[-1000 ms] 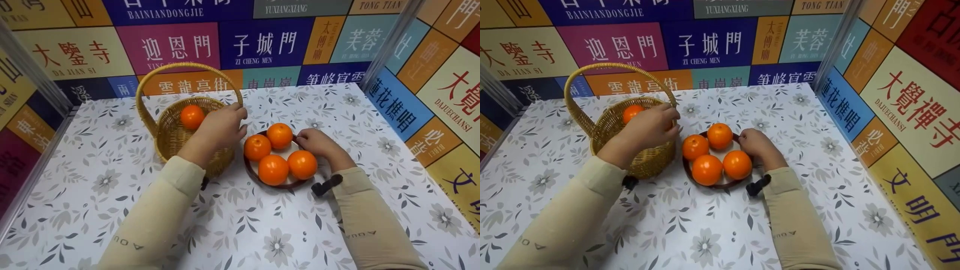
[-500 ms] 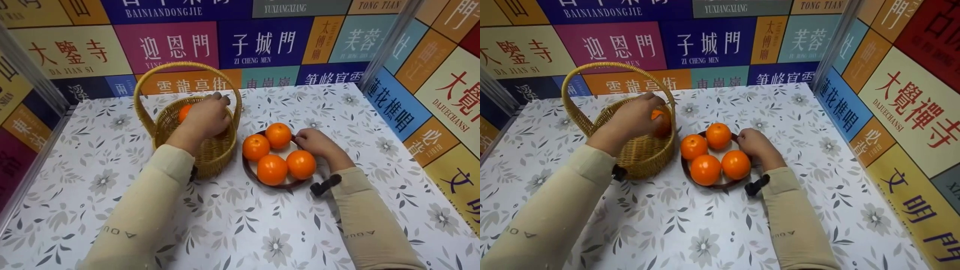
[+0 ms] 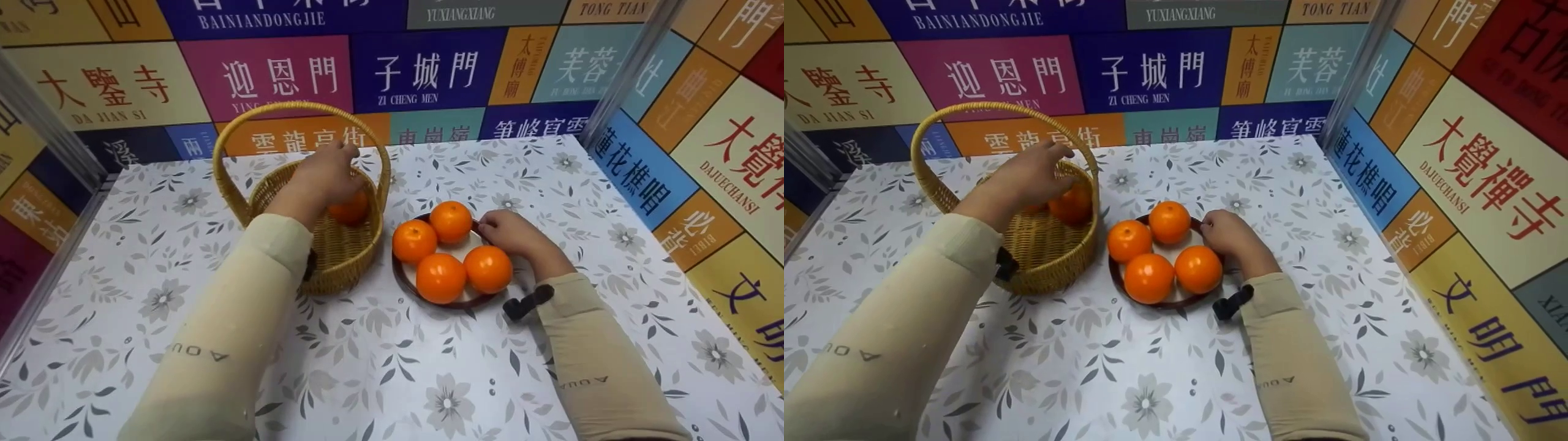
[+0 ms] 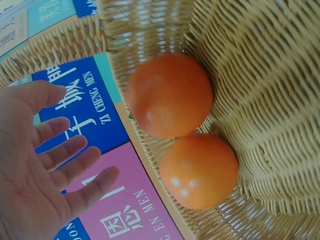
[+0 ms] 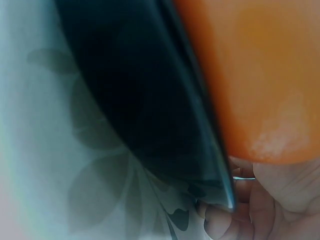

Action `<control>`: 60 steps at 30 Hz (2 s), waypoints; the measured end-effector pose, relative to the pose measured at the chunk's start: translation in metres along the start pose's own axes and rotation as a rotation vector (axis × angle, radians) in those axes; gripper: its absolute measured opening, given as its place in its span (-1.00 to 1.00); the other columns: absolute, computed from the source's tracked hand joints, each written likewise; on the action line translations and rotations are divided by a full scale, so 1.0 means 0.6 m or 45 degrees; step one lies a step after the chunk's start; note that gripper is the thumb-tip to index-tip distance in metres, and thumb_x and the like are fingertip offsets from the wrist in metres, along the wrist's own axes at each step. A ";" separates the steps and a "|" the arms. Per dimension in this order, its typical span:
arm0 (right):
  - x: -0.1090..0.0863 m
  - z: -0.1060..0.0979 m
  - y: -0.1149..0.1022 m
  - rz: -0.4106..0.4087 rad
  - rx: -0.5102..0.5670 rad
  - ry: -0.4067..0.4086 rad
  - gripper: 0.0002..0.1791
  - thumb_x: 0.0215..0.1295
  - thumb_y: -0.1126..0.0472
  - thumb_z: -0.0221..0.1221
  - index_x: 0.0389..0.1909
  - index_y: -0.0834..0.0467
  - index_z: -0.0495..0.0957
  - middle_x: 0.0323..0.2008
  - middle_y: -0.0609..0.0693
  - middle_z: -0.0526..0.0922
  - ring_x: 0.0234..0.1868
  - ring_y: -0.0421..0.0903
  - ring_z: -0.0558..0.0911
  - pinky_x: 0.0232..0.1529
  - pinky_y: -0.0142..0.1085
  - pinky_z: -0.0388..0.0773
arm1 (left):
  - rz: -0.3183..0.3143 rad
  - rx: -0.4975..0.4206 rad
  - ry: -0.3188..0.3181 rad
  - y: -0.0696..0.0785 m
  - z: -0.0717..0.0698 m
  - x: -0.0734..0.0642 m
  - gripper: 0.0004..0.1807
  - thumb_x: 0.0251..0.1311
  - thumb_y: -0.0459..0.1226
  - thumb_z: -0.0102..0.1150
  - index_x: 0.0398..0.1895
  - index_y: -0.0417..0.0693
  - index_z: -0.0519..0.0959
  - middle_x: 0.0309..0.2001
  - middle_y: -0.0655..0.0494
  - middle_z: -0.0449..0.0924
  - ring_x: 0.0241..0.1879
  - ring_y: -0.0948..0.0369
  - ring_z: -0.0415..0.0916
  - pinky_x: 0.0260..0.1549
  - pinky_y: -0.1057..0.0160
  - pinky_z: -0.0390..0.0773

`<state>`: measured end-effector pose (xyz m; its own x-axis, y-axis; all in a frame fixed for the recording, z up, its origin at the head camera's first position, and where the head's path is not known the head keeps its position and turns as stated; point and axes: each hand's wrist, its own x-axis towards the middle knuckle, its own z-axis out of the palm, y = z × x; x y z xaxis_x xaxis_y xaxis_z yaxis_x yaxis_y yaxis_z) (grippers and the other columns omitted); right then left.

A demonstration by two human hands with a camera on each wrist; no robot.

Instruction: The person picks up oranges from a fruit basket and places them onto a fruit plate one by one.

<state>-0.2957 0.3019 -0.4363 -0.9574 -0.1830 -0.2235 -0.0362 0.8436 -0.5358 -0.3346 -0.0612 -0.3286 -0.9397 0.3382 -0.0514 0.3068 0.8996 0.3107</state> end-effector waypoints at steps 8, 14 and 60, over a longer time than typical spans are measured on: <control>0.001 0.003 0.002 -0.015 -0.001 0.006 -0.68 0.59 0.08 -0.03 -0.19 0.19 0.61 -0.31 0.11 0.61 -0.23 0.07 0.55 -0.12 -0.13 0.45 | -0.068 -0.062 -0.066 -0.013 0.009 0.017 -0.29 0.38 0.03 0.23 0.51 -0.04 0.33 0.45 -0.15 0.31 0.33 -0.10 0.44 0.41 -0.12 0.41; -0.001 -0.001 -0.002 -0.003 -0.001 0.003 -0.69 0.59 0.09 -0.04 -0.17 0.18 0.61 -0.27 0.12 0.61 -0.19 0.09 0.55 -0.07 -0.10 0.45 | -0.142 -0.098 -0.173 -0.013 0.008 0.023 -0.24 0.36 0.04 0.27 0.55 0.04 0.30 0.53 -0.14 0.23 0.35 -0.10 0.41 0.44 -0.14 0.38; 0.004 0.001 0.005 -0.006 -0.025 0.035 -0.71 0.57 0.10 -0.01 -0.15 0.18 0.62 -0.32 0.09 0.59 -0.20 0.06 0.54 -0.11 -0.14 0.42 | -0.086 -0.145 -0.250 -0.032 0.071 0.032 -0.20 0.16 -0.07 0.37 0.49 0.02 0.35 0.32 -0.06 0.36 0.15 -0.04 0.35 0.36 -0.07 0.43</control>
<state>-0.2979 0.3034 -0.4390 -0.9648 -0.1729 -0.1983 -0.0459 0.8527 -0.5204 -0.3523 -0.0604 -0.3761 -0.9067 0.3354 -0.2557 0.2145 0.8888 0.4050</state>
